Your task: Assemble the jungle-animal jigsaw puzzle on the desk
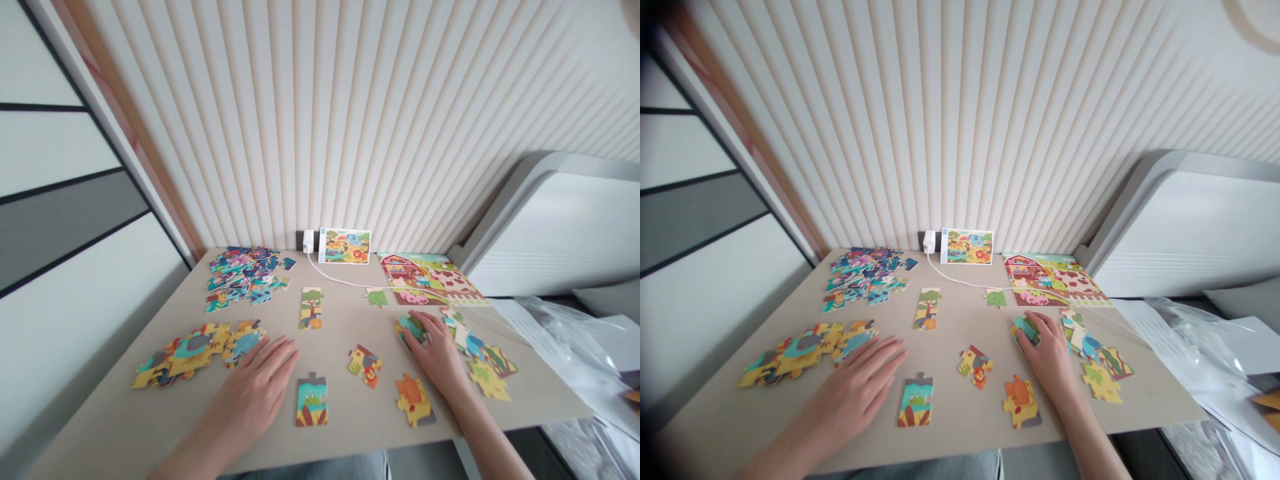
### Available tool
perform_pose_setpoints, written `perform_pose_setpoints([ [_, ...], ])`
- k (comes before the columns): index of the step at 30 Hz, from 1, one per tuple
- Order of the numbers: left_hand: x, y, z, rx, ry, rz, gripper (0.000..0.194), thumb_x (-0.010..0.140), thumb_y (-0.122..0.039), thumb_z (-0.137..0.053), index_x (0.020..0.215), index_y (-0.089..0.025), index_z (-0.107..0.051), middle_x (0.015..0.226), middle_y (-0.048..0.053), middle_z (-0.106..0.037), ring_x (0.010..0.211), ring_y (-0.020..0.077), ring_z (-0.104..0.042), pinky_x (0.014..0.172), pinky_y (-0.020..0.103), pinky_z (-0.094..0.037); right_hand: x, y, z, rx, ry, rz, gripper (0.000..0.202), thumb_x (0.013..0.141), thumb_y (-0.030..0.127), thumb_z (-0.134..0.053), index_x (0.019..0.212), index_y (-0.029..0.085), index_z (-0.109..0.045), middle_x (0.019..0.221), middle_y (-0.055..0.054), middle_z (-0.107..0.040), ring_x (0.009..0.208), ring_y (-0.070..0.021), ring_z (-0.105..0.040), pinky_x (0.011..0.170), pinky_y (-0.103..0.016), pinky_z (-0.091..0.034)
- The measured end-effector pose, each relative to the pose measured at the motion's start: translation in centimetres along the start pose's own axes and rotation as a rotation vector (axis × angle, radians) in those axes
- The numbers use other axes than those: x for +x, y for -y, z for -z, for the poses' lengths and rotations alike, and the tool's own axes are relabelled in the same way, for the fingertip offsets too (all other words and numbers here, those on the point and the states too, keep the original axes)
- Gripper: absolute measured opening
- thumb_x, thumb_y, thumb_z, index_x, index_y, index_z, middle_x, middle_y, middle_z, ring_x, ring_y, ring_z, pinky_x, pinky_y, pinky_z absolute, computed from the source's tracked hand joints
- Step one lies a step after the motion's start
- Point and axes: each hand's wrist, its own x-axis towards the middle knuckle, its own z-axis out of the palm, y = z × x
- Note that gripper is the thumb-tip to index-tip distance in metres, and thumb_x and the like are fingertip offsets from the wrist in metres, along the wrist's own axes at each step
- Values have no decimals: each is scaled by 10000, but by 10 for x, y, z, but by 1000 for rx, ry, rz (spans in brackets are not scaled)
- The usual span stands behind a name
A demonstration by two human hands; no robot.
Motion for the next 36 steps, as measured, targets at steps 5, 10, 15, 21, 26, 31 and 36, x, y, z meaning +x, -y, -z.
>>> perform_pose_setpoints([
  [5, -18, -11, -12, -166, 7, 108, 464, 982, -117, -498, 1423, -211, -604, 1453, 76, -615, 1361, 251, -552, 1166, 419, -475, -1, -18, -4, -229, -22, -155, 549, 950, 554, -560, 1380, 221, -632, 1301, -134, -675, 1249, -380, -584, 1059, -579, -458],
  [10, -16, -21, -3, -317, 108, 57, 475, 990, -169, -551, 1453, -267, -578, 1498, 46, -578, 1424, 249, -490, 1186, 412, -472, -8, -2, 5, -241, -37, -89, 478, 996, 528, -508, 1359, 249, -646, 1421, -128, -610, 1311, -377, -551, 1079, -597, -437],
  [15, -15, -21, 0, -373, 177, 53, 524, 981, -232, -611, 1497, -272, -529, 1521, 50, -553, 1449, 266, -453, 1209, 466, -449, -31, 45, 25, -26, 219, 176, 383, 996, 495, -572, 1304, 298, -686, 1347, -82, -668, 1263, -295, -610, 1087, -477, -485],
  [21, -18, -20, 0, -428, 164, 89, 633, 936, -325, -714, 1528, -272, -496, 1485, 77, -581, 1416, 293, -483, 1190, 494, -461, -42, 92, 25, 26, 448, 295, 535, 989, 413, -611, 1516, 389, -515, 1418, -48, -628, 1316, -268, -582, 1106, -445, -494],
  [26, -14, -21, 3, -454, 180, 91, 623, 917, -291, -738, 1500, -281, -521, 1451, 62, -608, 1414, 289, -479, 1207, 503, -438, -40, 92, 12, 19, 347, 238, 509, 1009, 418, -580, 1508, 343, -514, 1408, -67, -630, 1325, -287, -570, 1114, -480, -478],
  [31, -17, -21, 2, -450, 183, 80, 611, 928, -290, -724, 1503, -280, -518, 1447, 67, -607, 1414, 292, -476, 1201, 502, -444, -65, 59, 29, -58, 237, 162, 497, 993, 479, -583, 1464, 324, -558, 1418, -78, -624, 1297, -313, -594, 1070, -505, -502],
  [36, -17, -20, 0, -438, 175, 78, 586, 938, -257, -699, 1497, -293, -529, 1455, 60, -603, 1428, 284, -467, 1205, 501, -440, -104, 39, 41, -99, 195, 95, 496, 935, 537, -656, 1398, 362, -623, 1380, -66, -651, 1221, -327, -636, 997, -511, -542],
])
